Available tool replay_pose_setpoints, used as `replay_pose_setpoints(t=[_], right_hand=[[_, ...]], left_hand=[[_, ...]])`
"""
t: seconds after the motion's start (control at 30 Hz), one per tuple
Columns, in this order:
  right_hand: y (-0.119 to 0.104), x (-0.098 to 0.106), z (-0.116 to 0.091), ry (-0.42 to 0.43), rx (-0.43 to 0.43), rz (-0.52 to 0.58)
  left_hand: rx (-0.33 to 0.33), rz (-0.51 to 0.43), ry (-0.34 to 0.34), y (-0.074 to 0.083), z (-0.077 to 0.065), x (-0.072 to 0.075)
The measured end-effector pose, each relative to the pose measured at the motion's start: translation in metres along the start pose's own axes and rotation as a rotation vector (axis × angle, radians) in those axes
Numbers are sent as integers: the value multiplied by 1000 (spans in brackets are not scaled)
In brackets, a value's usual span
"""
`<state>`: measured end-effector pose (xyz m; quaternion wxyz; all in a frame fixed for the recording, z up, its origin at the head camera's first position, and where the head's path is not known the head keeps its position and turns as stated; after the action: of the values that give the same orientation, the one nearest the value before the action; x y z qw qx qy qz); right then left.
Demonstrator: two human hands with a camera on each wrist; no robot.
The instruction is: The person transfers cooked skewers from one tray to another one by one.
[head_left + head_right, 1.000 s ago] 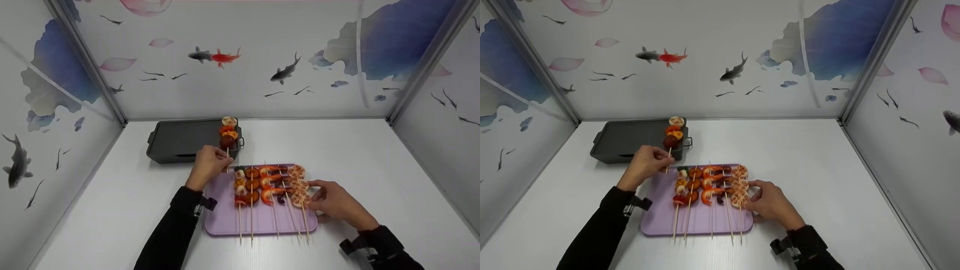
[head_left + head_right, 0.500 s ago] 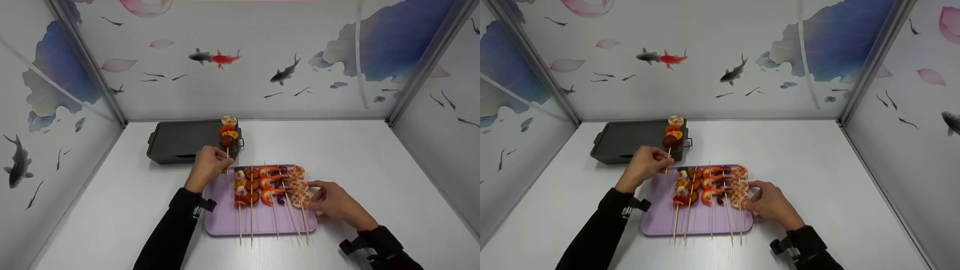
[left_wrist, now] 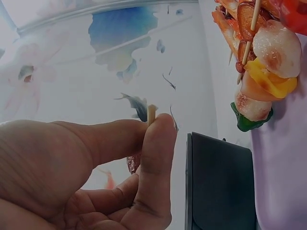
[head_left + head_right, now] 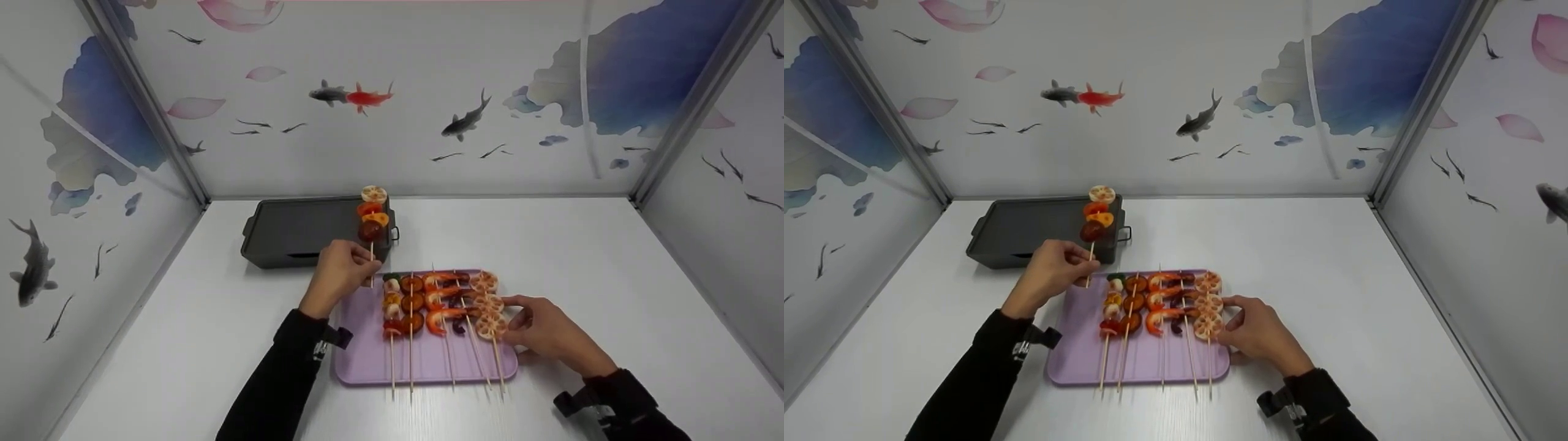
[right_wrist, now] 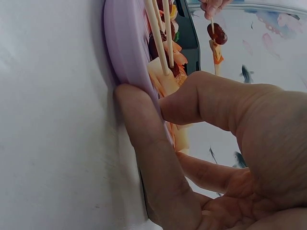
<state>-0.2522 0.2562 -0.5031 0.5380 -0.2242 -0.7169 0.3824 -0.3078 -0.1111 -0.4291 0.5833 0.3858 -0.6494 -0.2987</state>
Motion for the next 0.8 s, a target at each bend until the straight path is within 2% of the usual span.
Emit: replay_pose_setpoints(t=[0.23, 0.43, 0.8], right_hand=[[0, 0, -1, -17, 20, 24], [0, 0, -1, -19, 21, 17], [2, -2, 1, 7, -19, 5]], left_hand=[[-18, 38, 23, 0, -5, 2], [-8, 8, 2, -2, -8, 4], [-13, 23, 0, -3, -17, 10]])
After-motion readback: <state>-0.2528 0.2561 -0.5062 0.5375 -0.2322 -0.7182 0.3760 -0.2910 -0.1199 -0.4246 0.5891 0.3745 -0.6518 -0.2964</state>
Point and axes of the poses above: each hand's wrist, its own z-axis towards the middle knuckle, its own x-axis out of the back of the hand, y = z × x, the point moved 3 cm from there along z, towards the middle knuckle, and after that the axes turned 9 degrees about x, right-handed, at the moved point
